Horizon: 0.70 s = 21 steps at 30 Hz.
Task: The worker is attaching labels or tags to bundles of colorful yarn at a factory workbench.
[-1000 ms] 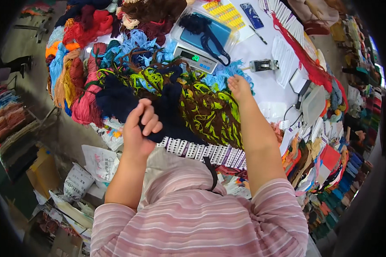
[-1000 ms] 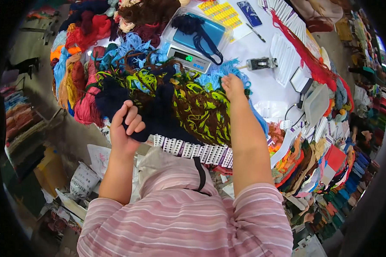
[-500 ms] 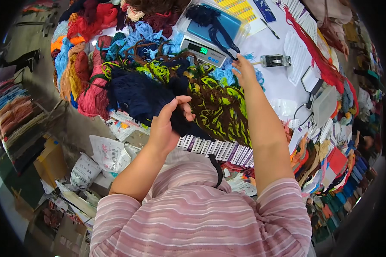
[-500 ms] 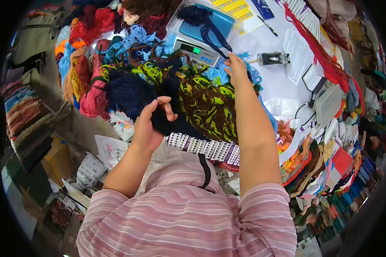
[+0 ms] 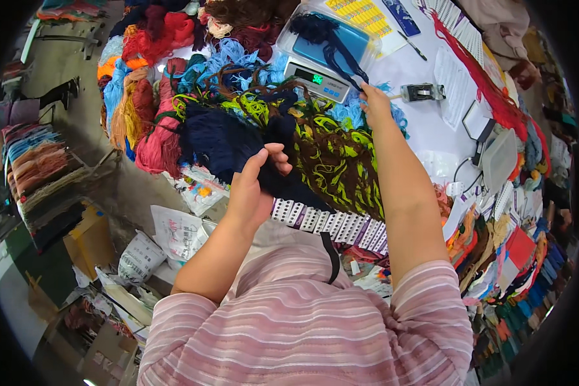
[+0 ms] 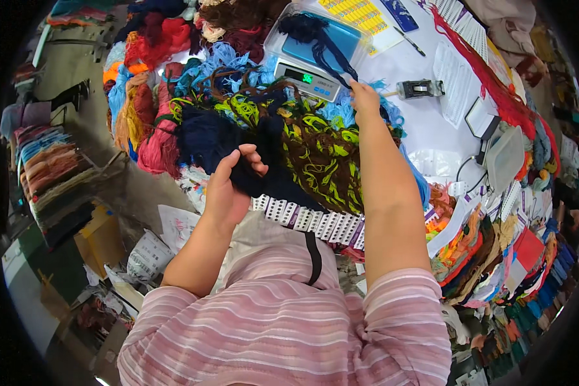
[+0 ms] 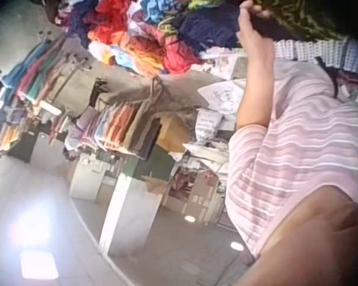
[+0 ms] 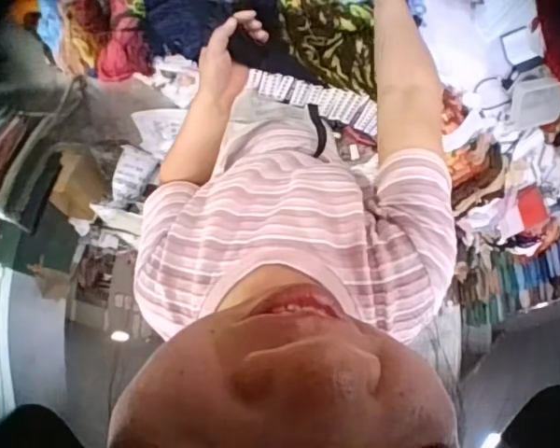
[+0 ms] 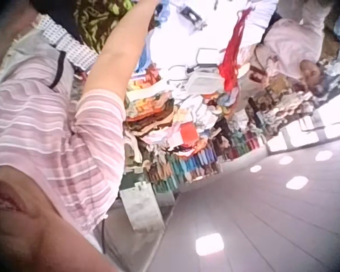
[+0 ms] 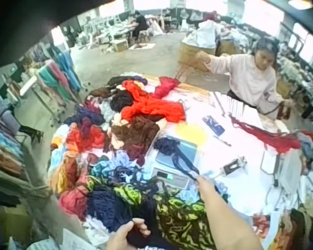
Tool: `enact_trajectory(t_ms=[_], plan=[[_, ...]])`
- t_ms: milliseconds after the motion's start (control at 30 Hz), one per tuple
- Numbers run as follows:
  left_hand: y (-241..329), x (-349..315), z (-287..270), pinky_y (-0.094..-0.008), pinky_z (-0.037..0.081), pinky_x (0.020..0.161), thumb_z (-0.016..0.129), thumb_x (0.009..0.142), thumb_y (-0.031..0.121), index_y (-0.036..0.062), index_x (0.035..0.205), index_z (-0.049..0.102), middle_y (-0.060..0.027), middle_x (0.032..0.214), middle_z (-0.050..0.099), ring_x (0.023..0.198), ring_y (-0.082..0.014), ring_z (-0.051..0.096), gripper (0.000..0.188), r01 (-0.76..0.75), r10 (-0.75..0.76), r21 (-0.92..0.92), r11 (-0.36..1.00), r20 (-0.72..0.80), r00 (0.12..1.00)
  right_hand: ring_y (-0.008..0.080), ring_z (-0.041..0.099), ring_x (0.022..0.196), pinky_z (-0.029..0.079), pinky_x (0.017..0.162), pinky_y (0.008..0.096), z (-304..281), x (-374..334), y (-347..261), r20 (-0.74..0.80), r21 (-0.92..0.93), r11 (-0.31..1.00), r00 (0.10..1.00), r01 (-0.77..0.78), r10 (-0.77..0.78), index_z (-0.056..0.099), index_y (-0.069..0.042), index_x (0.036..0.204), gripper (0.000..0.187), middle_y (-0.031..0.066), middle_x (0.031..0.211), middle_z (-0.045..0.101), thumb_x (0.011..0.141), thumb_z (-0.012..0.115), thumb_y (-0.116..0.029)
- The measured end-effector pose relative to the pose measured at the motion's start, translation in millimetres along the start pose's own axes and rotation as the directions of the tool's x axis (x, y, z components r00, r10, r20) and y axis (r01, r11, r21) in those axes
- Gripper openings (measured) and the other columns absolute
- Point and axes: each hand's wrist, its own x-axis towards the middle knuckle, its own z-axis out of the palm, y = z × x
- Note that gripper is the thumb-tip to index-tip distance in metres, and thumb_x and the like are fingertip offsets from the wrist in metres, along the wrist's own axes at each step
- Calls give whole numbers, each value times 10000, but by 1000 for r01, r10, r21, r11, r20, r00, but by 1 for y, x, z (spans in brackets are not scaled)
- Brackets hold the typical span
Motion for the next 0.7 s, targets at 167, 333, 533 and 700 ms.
enact_trajectory(t_ms=[167, 333, 533, 700], plan=[[0, -11, 8, -342, 464, 835, 490, 917, 193, -13, 1052, 580, -83, 912, 592, 837, -193, 576, 262, -29, 29, 12, 1000, 31, 999, 112, 485, 612, 385, 565, 293, -7, -14, -9, -236, 64, 981, 958, 182, -162, 639, -3, 786, 160, 28, 684, 560, 774, 671, -160], [6, -43, 36, -322, 489, 805, 501, 913, 162, -27, 1061, 598, -130, 969, 636, 867, -209, 619, 259, -110, 98, 86, 990, 134, 986, 128, 454, 580, 370, 564, 276, -15, -148, -91, -140, 309, 709, 768, 634, -625, 606, 7, 776, 163, 17, 612, 488, 809, 493, -106], [1, -102, 82, -316, 429, 877, 497, 910, 225, 28, 1196, 572, -70, 1120, 608, 1046, -163, 554, 355, 1, -27, 72, 997, 366, 930, 27, 417, 543, 332, 490, 220, -31, -368, -121, 606, 83, 996, 791, 43, -85, 644, 16, 945, 203, -28, 646, 543, 859, 617, -166], [-10, -127, 91, -338, 388, 978, 409, 920, 248, -25, 1266, 483, -105, 1193, 560, 1096, -196, 527, 447, 33, -102, 137, 990, 536, 838, 49, 523, 714, 431, 637, 209, -51, -403, -88, 491, -80, 914, 814, 398, -312, 653, 28, 920, 191, -3, 758, 599, 803, 689, -119]])
